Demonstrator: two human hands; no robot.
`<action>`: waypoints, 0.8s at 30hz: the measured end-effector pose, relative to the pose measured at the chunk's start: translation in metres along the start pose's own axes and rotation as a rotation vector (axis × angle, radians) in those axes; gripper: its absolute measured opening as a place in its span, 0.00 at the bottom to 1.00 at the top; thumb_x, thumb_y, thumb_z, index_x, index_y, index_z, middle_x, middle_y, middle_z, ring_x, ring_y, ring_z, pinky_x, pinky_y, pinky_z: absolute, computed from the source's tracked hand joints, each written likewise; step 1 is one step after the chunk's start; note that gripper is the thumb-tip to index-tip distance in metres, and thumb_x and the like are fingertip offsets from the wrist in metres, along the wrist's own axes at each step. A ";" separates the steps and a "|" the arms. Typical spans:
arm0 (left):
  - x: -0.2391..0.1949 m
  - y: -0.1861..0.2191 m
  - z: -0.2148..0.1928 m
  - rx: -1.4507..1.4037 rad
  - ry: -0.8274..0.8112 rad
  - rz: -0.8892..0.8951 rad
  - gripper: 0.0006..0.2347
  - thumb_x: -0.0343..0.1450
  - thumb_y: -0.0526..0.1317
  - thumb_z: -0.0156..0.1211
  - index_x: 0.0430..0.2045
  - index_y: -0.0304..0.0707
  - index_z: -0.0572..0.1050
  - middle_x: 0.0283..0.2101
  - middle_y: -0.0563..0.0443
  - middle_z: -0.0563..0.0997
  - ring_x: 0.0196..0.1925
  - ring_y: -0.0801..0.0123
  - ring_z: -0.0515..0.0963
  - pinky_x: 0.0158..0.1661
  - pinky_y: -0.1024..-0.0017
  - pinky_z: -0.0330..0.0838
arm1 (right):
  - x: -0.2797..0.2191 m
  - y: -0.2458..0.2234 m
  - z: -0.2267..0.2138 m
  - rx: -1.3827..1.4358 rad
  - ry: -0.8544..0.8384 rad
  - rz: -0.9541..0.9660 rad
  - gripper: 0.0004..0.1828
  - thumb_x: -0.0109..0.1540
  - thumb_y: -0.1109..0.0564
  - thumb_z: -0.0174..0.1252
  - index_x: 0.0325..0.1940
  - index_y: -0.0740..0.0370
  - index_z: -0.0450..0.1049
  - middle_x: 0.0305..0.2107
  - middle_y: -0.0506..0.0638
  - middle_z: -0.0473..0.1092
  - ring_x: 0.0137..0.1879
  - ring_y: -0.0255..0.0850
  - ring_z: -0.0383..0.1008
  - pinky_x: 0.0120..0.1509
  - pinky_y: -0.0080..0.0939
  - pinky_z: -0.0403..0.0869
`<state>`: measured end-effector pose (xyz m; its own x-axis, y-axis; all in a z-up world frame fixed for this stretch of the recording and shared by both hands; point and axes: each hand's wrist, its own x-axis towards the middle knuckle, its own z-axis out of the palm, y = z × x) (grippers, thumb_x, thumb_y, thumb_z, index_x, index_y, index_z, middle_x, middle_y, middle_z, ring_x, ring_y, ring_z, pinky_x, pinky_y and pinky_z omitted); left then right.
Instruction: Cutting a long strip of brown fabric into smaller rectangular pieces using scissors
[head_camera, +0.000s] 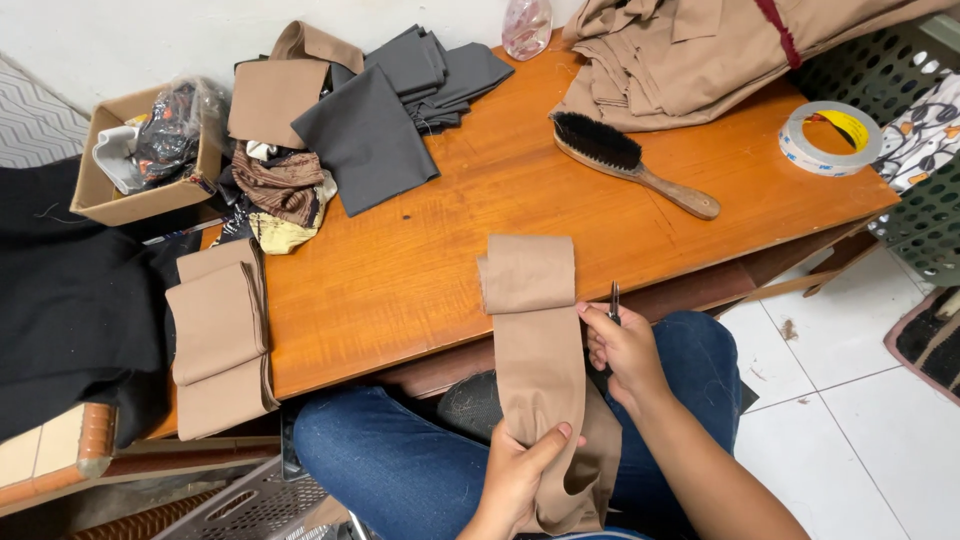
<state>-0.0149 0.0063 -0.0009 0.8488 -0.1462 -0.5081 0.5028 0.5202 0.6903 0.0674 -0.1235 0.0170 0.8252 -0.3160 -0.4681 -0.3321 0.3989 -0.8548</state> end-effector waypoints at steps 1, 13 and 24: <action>-0.001 0.001 0.000 -0.002 0.002 0.000 0.08 0.58 0.26 0.57 0.28 0.24 0.73 0.27 0.41 0.77 0.26 0.61 0.77 0.33 0.67 0.76 | 0.000 0.000 0.000 -0.003 -0.001 0.001 0.07 0.52 0.56 0.56 0.25 0.59 0.65 0.08 0.41 0.50 0.12 0.27 0.46 0.16 0.27 0.46; 0.000 0.001 -0.001 0.028 -0.006 -0.040 0.08 0.58 0.26 0.57 0.29 0.24 0.72 0.27 0.39 0.78 0.26 0.57 0.79 0.30 0.71 0.73 | -0.002 0.008 -0.011 0.024 -0.038 -0.076 0.04 0.54 0.59 0.50 0.28 0.62 0.68 0.07 0.41 0.50 0.13 0.28 0.47 0.15 0.28 0.48; -0.001 0.002 0.000 0.038 -0.015 -0.010 0.07 0.58 0.27 0.58 0.26 0.24 0.72 0.26 0.39 0.77 0.26 0.57 0.79 0.30 0.71 0.73 | -0.036 0.019 -0.055 -0.008 -0.018 -0.095 0.03 0.56 0.62 0.48 0.28 0.64 0.65 0.07 0.44 0.48 0.13 0.32 0.48 0.17 0.31 0.49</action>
<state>-0.0147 0.0079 0.0010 0.8457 -0.1644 -0.5077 0.5173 0.4867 0.7040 0.0059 -0.1520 0.0052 0.8614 -0.3362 -0.3807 -0.2554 0.3613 -0.8968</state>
